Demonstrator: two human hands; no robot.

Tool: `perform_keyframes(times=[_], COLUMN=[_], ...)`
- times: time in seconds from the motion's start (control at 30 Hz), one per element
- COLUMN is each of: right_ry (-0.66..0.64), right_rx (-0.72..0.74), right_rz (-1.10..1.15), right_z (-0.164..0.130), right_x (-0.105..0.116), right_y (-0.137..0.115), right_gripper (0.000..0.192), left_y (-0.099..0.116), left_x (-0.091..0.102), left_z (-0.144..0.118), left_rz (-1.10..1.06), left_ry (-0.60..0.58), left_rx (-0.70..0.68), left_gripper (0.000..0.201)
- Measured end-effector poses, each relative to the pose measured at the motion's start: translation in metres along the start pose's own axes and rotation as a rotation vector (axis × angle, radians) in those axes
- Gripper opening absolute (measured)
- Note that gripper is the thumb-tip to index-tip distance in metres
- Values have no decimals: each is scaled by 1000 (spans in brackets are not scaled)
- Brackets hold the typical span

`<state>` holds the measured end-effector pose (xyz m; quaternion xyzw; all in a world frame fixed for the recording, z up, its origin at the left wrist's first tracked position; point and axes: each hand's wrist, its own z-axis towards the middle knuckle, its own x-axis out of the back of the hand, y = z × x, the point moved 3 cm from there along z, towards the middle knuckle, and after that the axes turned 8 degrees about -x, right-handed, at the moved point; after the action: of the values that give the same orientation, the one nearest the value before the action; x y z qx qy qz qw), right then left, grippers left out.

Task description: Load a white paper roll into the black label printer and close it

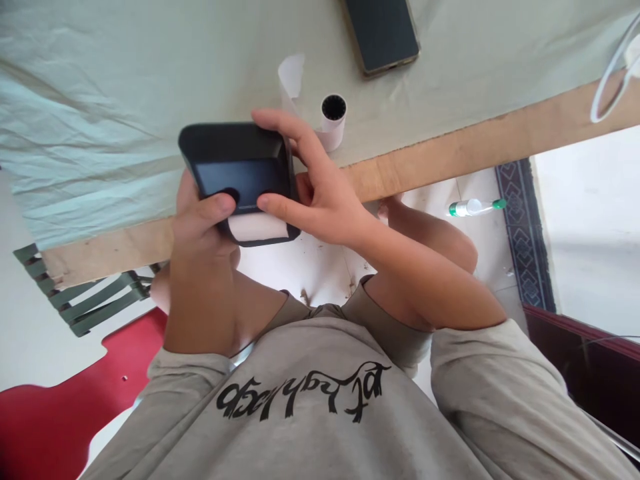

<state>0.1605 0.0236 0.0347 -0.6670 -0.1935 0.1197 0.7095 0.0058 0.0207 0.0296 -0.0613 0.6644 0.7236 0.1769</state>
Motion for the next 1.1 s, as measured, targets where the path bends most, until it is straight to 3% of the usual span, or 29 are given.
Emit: perform_keyframes(times=[0.33,0.57,0.93,1.0,1.1], right_ry=[10,100,162,209,362], right_rx=[-22,-97,9,32,76], right_rz=[31,-64,-283,-351,-503], right_z=[7,0,-1,-2,-4], right_x=[0,4,4,7,11], right_y=[6,7,-4,-10,-22], right_gripper=[66,55,69,67,47], left_y=[-5,-8,-6,-5,-1], left_x=[-1,-2,0,-2,-8], left_z=[3,7,9,8,6], left_rz=[-161,-211,-185,-209,-281], left_ry=[49,139,126,142,146], left_rx=[-101,-33,-43,-26,12], left_gripper=[32,26,27,26,29])
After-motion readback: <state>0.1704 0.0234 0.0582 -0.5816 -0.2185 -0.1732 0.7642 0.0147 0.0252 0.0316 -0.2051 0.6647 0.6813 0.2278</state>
